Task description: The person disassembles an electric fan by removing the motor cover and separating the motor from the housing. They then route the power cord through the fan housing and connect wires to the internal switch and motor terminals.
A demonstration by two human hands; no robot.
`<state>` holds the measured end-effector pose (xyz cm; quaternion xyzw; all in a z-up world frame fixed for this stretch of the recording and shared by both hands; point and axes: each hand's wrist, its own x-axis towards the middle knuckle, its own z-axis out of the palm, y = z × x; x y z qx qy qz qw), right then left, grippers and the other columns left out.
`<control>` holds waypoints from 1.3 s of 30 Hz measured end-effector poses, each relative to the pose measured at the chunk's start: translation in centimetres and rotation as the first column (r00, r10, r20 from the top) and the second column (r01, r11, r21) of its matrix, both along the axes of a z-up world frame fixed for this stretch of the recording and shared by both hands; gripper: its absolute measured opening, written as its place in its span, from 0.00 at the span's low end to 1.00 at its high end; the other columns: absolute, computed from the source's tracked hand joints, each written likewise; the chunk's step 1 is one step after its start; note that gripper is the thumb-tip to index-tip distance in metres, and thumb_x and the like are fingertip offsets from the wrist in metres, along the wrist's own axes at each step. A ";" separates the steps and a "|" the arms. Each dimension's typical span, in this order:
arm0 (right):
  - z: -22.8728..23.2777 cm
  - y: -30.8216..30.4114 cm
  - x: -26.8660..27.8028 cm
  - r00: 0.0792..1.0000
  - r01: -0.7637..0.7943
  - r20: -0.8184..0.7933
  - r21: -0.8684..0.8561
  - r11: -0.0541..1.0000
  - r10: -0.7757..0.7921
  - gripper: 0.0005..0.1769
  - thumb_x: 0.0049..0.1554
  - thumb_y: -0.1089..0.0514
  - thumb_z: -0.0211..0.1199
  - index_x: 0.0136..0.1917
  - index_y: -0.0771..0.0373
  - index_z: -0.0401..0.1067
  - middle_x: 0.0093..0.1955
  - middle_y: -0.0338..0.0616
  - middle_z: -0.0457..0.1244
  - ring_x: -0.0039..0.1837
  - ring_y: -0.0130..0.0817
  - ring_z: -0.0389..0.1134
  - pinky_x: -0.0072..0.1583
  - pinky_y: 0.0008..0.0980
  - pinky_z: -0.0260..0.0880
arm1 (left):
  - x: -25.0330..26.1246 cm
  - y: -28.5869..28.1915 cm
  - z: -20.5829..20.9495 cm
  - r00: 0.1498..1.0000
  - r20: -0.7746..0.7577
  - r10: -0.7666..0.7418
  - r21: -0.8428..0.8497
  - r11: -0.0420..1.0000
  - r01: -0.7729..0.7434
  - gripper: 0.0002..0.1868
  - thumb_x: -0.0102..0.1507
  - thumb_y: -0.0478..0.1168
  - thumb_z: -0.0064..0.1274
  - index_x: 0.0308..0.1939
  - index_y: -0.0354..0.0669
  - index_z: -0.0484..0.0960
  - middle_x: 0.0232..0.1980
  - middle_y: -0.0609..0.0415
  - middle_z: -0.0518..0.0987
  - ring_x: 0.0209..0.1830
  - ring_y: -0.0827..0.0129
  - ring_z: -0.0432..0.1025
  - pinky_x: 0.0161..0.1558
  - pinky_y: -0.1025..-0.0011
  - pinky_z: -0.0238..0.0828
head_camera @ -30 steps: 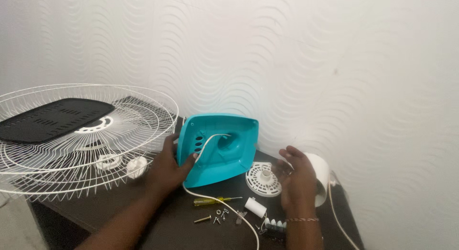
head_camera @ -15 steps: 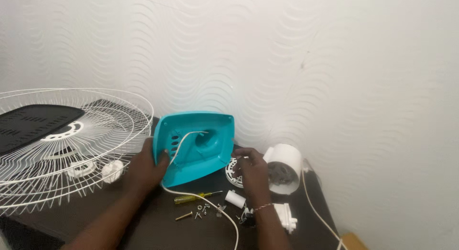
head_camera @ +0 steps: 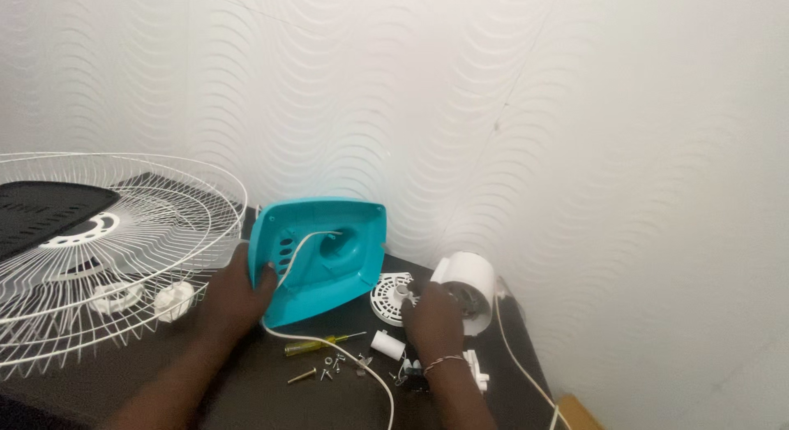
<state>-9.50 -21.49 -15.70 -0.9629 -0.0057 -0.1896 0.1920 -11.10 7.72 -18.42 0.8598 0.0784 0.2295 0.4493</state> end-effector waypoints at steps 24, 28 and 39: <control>1.9 0.1 -2.7 0.869 -0.322 -0.413 -0.057 0.945 0.272 0.27 0.51 0.46 0.73 0.63 0.48 0.74 0.57 0.44 0.71 0.58 0.35 0.73 0.61 0.35 0.72 | 0.1 0.6 -0.3 1.000 0.010 -0.023 0.018 1.000 0.023 0.22 0.64 0.53 0.49 0.57 0.46 0.71 0.39 0.40 0.83 0.40 0.45 0.80 0.44 0.47 0.76; 2.7 0.2 -2.0 0.927 -0.287 -0.271 -0.063 0.956 0.261 0.27 0.51 0.48 0.70 0.64 0.48 0.74 0.53 0.43 0.74 0.54 0.34 0.76 0.58 0.35 0.76 | 0.1 0.6 0.1 0.999 -0.003 -0.039 0.014 0.999 0.039 0.23 0.64 0.52 0.49 0.59 0.45 0.70 0.40 0.39 0.83 0.40 0.46 0.81 0.44 0.49 0.76; 3.6 0.0 1.1 0.983 0.021 -0.180 0.308 0.951 0.037 0.30 0.55 0.44 0.66 0.70 0.48 0.70 0.57 0.46 0.71 0.46 0.37 0.77 0.47 0.35 0.78 | -0.3 0.5 0.9 0.994 -0.094 -0.053 -0.006 0.999 0.053 0.26 0.65 0.51 0.49 0.64 0.46 0.68 0.41 0.40 0.84 0.39 0.50 0.82 0.44 0.51 0.78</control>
